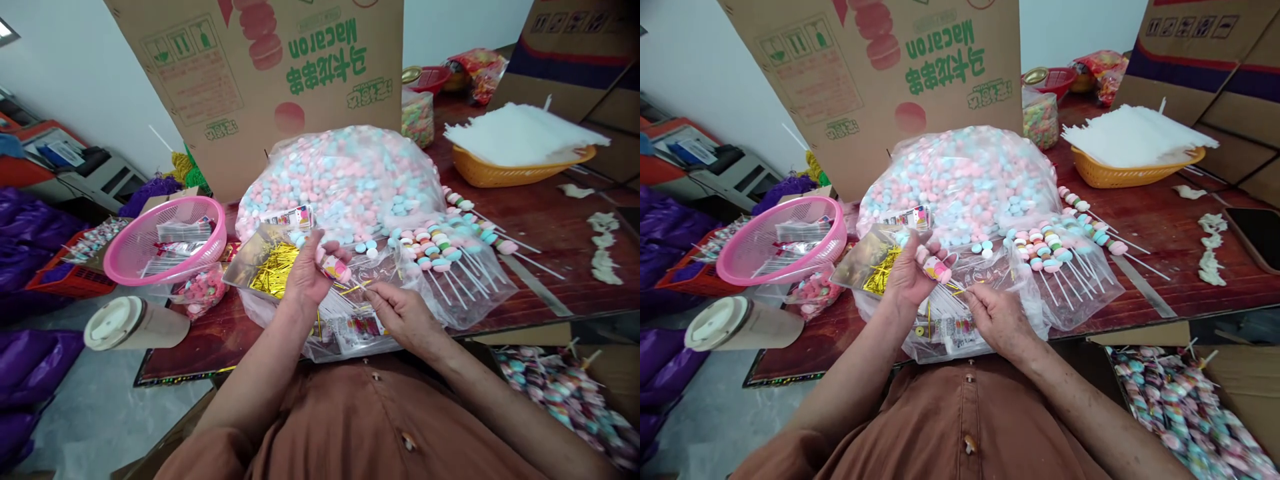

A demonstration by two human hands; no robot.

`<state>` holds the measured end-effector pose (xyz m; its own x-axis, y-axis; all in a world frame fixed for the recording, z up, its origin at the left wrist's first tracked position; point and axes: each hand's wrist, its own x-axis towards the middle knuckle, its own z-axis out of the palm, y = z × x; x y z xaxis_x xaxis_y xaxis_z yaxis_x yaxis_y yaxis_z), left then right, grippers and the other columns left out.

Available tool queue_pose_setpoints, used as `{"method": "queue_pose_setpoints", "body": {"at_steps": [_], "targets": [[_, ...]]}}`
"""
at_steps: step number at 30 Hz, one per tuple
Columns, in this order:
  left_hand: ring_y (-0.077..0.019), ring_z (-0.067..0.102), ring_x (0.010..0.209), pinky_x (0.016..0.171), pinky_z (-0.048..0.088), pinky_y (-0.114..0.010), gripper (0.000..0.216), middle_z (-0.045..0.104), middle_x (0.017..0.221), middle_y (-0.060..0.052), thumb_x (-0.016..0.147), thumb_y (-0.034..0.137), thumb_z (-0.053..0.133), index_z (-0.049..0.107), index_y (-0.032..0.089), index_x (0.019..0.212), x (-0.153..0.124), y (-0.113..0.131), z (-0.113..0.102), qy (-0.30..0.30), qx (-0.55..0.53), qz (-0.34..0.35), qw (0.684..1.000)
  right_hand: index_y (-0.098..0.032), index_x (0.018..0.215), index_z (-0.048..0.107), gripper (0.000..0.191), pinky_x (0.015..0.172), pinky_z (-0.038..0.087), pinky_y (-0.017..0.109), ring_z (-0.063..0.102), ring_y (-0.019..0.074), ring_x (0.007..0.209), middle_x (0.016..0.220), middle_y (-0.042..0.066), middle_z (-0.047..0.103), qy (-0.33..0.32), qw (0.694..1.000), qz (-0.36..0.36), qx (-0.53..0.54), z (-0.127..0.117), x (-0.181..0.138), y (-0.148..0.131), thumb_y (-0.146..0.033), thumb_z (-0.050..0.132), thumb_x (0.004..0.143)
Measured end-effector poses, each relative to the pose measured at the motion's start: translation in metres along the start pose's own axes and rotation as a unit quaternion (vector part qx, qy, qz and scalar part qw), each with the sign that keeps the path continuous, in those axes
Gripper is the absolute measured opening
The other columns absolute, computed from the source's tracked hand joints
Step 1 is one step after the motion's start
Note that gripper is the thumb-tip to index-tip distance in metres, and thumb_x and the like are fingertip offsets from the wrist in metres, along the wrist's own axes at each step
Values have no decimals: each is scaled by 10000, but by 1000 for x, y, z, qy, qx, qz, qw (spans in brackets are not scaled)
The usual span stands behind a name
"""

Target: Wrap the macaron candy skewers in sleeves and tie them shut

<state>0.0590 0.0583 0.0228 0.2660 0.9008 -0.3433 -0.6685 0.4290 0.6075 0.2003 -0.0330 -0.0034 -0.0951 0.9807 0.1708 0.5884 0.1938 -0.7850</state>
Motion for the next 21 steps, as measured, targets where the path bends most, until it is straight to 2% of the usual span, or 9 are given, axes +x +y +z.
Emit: {"method": "queue_pose_setpoints", "body": {"at_steps": [3, 8, 11, 13, 14, 16, 18, 20, 21], "targets": [[-76, 493, 408, 667, 501, -297, 281, 483, 440, 76, 651, 380, 721, 551, 161, 696, -4, -23, 16, 13, -8, -3, 1000, -145, 804, 603, 308, 514, 346, 239, 536, 148, 530, 604, 46, 598, 37, 997, -9, -67, 12, 3, -6, -295, 343, 874], [-97, 519, 492, 644, 470, -256, 409, 518, 490, 40, 611, 538, 684, 531, 159, 595, -20, -71, 18, 60, 40, -4, 997, -151, 747, 600, 309, 516, 350, 247, 559, 167, 557, 646, 85, 636, 71, 990, 17, -122, 24, 9, -3, -260, 330, 850], [-131, 540, 560, 594, 444, -253, 491, 562, 555, 2, 639, 640, 586, 605, 151, 678, -39, -64, 6, -31, 178, -77, 981, -169, 682, 568, 278, 516, 347, 237, 536, 153, 543, 598, 56, 601, 61, 991, 25, -116, 20, 9, 8, -247, 352, 839], [-137, 534, 581, 573, 424, -248, 413, 597, 618, -8, 670, 574, 603, 644, 168, 733, -54, -34, -2, -117, 348, -64, 928, -170, 723, 579, 275, 537, 359, 232, 541, 147, 569, 623, 44, 601, 29, 995, 2, -92, 11, 7, 15, -268, 360, 858], [-143, 537, 602, 602, 422, -254, 329, 622, 653, -20, 679, 494, 641, 669, 175, 754, -60, -15, -5, -156, 452, -22, 878, -171, 748, 588, 280, 547, 363, 229, 542, 145, 582, 633, 39, 600, 8, 997, -14, -82, 5, 6, 18, -281, 361, 869], [-176, 563, 707, 702, 422, -278, 212, 660, 744, -43, 700, 396, 656, 700, 199, 765, -64, 25, -9, -130, 586, 163, 783, -174, 773, 600, 294, 552, 361, 228, 531, 140, 588, 635, 29, 591, -27, 996, -46, -77, -7, 6, 19, -300, 360, 883], [-247, 546, 965, 888, 366, -339, 350, 657, 996, -65, 627, 345, 728, 683, 227, 953, -58, 53, -11, -108, 659, 288, 687, -179, 784, 607, 304, 543, 352, 226, 515, 135, 576, 623, 22, 584, -50, 993, -67, -78, -19, 8, 15, -310, 356, 892], [-254, 557, 979, 953, 315, -379, 365, 673, 982, -55, 629, 335, 724, 675, 247, 980, -46, 62, -12, -167, 700, 299, 627, -190, 799, 613, 301, 537, 343, 227, 512, 134, 570, 620, 17, 588, -60, 991, -81, -86, -27, 11, 10, -316, 358, 894], [-238, 584, 919, 933, 336, -369, 310, 689, 924, -48, 664, 330, 695, 681, 253, 964, -40, 60, -12, -210, 707, 278, 616, -196, 805, 617, 299, 538, 341, 229, 517, 136, 574, 625, 19, 594, -62, 989, -88, -98, -31, 12, 7, -318, 358, 894]]}}
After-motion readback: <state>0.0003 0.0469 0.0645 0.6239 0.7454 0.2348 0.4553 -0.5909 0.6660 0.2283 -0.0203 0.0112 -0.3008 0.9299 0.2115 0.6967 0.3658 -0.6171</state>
